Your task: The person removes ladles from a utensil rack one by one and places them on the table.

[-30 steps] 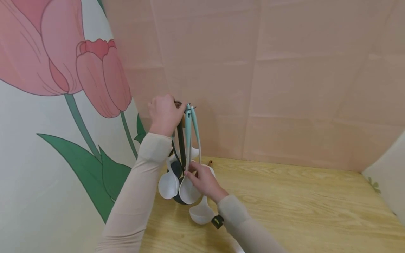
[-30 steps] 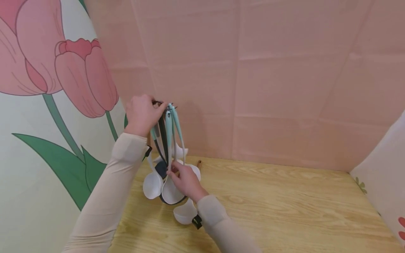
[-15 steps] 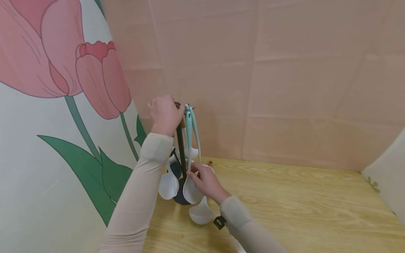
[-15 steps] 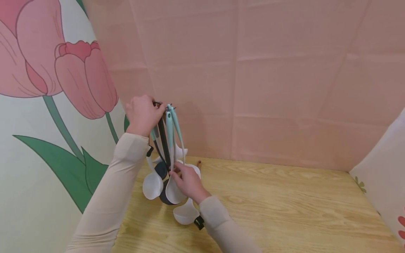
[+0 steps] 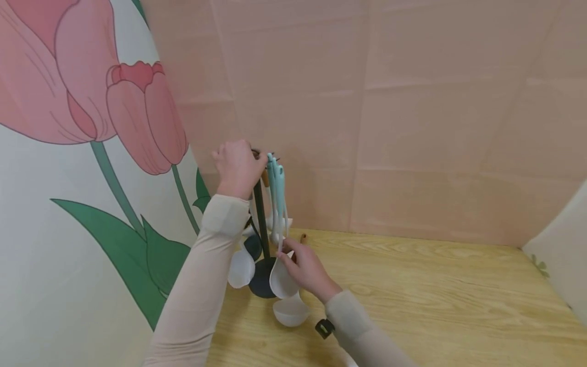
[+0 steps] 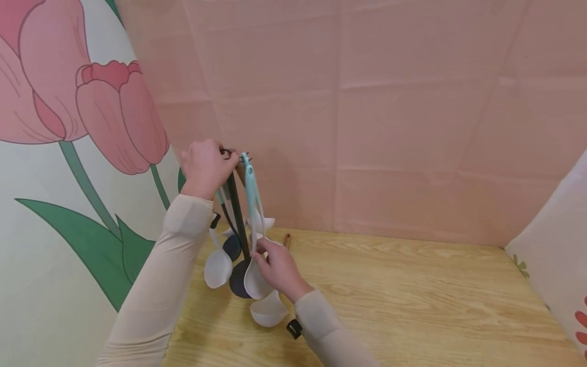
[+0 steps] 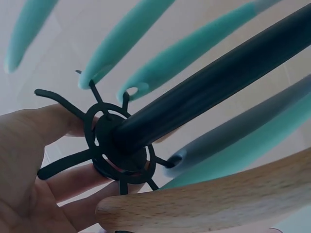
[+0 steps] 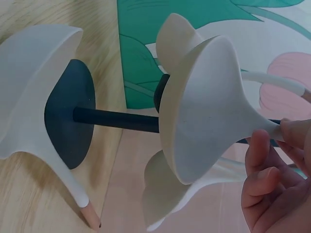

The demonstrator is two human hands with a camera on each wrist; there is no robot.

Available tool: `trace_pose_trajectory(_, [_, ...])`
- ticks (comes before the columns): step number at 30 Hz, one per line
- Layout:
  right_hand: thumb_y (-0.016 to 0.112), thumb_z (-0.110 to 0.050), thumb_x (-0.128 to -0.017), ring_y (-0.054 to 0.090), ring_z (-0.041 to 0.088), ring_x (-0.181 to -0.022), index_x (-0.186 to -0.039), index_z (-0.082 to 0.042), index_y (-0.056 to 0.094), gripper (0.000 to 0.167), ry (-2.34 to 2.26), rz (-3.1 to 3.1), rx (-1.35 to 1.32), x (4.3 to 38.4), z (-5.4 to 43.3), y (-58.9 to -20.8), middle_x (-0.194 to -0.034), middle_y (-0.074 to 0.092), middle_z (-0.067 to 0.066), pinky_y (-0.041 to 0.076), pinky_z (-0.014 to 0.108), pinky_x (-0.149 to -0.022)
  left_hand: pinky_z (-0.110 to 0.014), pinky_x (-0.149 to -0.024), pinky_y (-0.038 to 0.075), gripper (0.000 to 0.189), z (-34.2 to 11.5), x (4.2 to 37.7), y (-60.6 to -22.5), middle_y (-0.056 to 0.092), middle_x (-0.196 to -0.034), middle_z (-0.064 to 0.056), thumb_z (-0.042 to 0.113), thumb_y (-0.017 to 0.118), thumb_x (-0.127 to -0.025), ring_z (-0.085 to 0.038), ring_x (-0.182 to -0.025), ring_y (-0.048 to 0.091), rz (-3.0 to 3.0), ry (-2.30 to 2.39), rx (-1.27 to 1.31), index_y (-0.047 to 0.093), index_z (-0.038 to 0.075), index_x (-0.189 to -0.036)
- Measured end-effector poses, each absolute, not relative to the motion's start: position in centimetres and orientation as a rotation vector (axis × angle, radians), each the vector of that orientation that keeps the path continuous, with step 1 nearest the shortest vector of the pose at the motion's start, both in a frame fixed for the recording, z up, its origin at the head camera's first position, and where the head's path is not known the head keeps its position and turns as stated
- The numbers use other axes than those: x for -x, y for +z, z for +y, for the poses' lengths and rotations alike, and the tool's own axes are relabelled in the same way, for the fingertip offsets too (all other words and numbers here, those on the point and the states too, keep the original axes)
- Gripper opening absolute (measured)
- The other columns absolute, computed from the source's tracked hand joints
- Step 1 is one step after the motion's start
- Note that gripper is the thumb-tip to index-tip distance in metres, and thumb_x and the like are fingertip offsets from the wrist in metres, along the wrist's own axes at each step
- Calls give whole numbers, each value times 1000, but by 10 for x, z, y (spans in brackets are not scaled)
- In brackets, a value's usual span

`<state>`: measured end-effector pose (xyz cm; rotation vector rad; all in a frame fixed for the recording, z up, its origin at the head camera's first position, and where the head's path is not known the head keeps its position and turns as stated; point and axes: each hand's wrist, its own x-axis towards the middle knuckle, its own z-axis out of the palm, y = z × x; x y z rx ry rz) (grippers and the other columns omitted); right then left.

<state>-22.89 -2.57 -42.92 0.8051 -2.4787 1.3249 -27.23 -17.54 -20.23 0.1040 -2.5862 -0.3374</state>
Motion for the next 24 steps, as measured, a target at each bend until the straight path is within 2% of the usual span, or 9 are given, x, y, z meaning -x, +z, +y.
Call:
trace_pose_trajectory(5, [63,-19,-99,56,12,-67,-106,-17,66,7,1349,-2459,-775,225,-15,-438,-93,68,-1,48,27,-61,-52,-93,35,43,-176,273,-205,59,-77,-6,41,54,-97,-34,-98,51,-2610,-329,-92,61,12,-65])
trace_pose_trajectory(8, [63,-19,-99,56,12,-66,-106,-15,67,9,1363,-2443,-766,223,-10,-442,-91,68,-1,48,26,-60,-53,-93,32,43,-177,273,-205,59,-78,-6,41,53,-96,-35,-100,48,-2613,-313,-98,60,12,-66])
trace_pose_trajectory(17, [64,-23,-99,54,11,-62,-109,-16,68,13,1459,-2473,-628,220,10,-452,-88,67,-3,46,26,-56,-51,-92,32,45,-174,272,-205,58,-78,-6,43,51,-97,-33,-97,47,-2626,-208,-149,60,13,-66])
trace_pose_trajectory(24, [64,-19,-99,53,9,-59,-111,-10,69,16,1507,-2444,-551,221,28,-468,-83,66,-2,46,26,-55,-49,-90,34,44,-172,271,-204,58,-77,-7,41,50,-97,-33,-92,50,-2628,-192,-157,60,12,-65])
